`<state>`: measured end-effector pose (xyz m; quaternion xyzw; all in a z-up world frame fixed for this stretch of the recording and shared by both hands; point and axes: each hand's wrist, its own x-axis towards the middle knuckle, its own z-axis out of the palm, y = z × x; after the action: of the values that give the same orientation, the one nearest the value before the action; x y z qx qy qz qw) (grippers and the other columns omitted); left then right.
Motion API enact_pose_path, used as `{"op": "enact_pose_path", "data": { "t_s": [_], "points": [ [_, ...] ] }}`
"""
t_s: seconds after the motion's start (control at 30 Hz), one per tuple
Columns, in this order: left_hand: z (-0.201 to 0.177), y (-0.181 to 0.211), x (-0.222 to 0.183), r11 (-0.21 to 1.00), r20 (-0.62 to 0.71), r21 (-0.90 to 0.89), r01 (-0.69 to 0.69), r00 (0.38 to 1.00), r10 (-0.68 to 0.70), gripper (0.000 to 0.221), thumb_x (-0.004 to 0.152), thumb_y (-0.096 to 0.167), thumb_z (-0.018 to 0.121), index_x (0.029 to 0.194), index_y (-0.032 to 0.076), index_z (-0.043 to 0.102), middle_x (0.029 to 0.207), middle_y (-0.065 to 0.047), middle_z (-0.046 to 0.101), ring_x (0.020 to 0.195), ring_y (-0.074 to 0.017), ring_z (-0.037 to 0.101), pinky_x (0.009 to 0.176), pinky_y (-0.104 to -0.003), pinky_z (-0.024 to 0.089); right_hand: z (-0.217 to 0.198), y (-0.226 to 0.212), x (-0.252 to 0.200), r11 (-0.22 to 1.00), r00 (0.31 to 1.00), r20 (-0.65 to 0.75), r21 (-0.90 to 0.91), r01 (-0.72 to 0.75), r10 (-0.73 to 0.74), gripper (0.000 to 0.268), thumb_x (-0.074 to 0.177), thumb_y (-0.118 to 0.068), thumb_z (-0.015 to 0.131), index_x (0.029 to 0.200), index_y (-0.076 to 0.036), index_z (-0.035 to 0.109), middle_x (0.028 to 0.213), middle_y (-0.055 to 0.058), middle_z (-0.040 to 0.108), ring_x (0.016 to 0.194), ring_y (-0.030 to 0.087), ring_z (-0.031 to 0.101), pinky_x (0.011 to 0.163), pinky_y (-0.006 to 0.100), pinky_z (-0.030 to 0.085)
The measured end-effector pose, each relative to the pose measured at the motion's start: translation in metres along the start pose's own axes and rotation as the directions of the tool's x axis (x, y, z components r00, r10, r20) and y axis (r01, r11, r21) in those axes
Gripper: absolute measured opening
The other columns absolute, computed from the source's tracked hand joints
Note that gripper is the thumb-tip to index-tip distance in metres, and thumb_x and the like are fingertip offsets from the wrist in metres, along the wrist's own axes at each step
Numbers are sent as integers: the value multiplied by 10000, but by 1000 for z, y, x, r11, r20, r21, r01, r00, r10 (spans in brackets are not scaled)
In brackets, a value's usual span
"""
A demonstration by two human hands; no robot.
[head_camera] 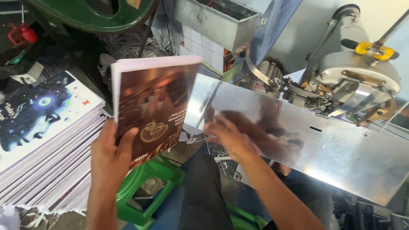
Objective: The person operates a binding machine to stitch the spine of notebooks. They place each notebook under the machine, activate the stitcher, then remove and stack the finished units. The person handles multiple notebooks with different cover designs throughout the clip.
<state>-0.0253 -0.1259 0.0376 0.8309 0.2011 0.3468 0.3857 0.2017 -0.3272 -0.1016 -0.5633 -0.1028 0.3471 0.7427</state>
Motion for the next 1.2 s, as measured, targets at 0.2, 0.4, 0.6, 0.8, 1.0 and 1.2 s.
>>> {"op": "enact_pose_path", "data": {
  "t_s": [0.2,0.4,0.6,0.8,1.0,1.2],
  "points": [
    [12,20,37,999,235,35,-21,972,12,238,942,135,678,1150,37,615,899,-184,746,709,-245,735,606,-364,533,-23,-57,-27,605,761,61,-567,559,-646,901,824,-155,842,1562,1,350,1548,186,468,1427,307,484,1080,417,478],
    [25,34,64,986,475,57,-160,872,114,231,927,177,697,1093,38,617,795,-205,675,628,-335,611,608,-399,492,-17,-107,-66,391,747,187,-757,524,-638,897,827,-182,832,1593,-82,376,1540,174,507,1419,294,485,1106,408,428],
    [39,49,84,920,568,-35,-389,750,339,207,912,143,678,1085,39,633,932,-202,692,827,-384,641,727,-427,502,-31,-121,-77,399,966,10,-909,116,-259,670,769,-274,862,1369,-138,597,1139,74,746,1039,196,700,950,363,501],
    [62,56,96,807,487,-79,-586,683,544,370,888,81,687,1255,45,657,1104,-181,717,978,-389,678,824,-448,520,-47,-71,-68,796,988,7,-591,131,-157,446,886,-242,748,1293,-78,667,1054,29,766,777,92,718,594,271,615],
    [85,49,91,718,317,-15,-696,677,664,431,836,26,752,1259,86,699,1107,-140,717,1026,-369,665,904,-446,521,-56,-38,-74,867,946,33,-390,309,-322,426,958,-176,692,1361,-46,651,1061,39,755,753,62,664,513,230,560],
    [107,32,73,644,142,66,-762,646,750,410,846,-16,752,1242,74,703,1231,-107,676,1155,-337,634,1050,-479,466,-57,-37,-80,858,935,-41,-413,305,-352,418,949,-150,673,1353,-54,629,1081,34,755,772,61,683,507,234,582]
  ]
}}
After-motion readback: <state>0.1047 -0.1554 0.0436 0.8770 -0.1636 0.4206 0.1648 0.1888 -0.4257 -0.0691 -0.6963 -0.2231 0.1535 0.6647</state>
